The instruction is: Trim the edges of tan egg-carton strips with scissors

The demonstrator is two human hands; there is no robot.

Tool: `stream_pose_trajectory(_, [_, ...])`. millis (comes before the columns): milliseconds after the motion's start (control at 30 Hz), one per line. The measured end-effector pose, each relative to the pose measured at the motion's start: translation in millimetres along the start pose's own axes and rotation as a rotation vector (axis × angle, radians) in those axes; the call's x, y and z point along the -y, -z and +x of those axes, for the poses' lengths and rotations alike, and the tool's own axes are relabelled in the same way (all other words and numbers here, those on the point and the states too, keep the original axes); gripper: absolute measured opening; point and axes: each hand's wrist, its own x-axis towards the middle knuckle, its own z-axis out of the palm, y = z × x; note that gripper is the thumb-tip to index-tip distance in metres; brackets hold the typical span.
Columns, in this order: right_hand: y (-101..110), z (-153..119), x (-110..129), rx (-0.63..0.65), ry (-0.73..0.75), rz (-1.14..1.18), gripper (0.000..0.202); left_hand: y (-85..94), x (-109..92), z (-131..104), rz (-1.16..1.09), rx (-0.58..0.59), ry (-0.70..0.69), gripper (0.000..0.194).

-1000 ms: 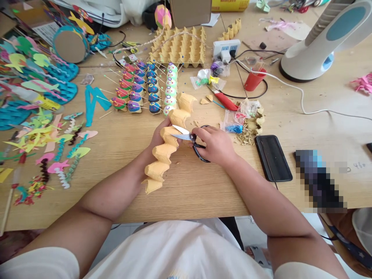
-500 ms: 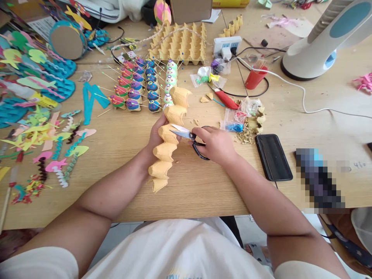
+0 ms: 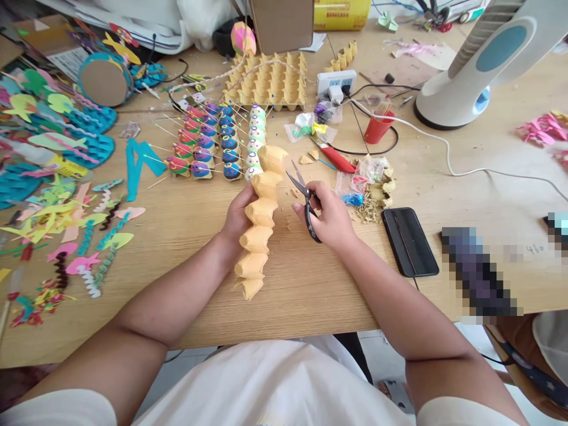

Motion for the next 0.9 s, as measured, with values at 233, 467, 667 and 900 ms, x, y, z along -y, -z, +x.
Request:
stream_pose_trajectory(233, [-8,-2,-6,0.109,0.008,-0.030,0.038,8.3,0,10,0.036,0.008,-0.066,0.027])
stream_pose_trajectory(467, [-6,-4,-1,0.132,0.078,-0.078,0.036,7.5,4,8,-0.058,0.022,0.017,0.025])
stream_pose_trajectory(667, [-8,-5,-3,0.125,0.107,-0.169,0.038,11.9,9,12,-0.037,0.168,-0.100,0.026])
stream_pose_trajectory(900, [-8,-3,-5,0.137,0.071,-0.102,0.038,13.6,7,11,-0.035,0.136,-0.047,0.025])
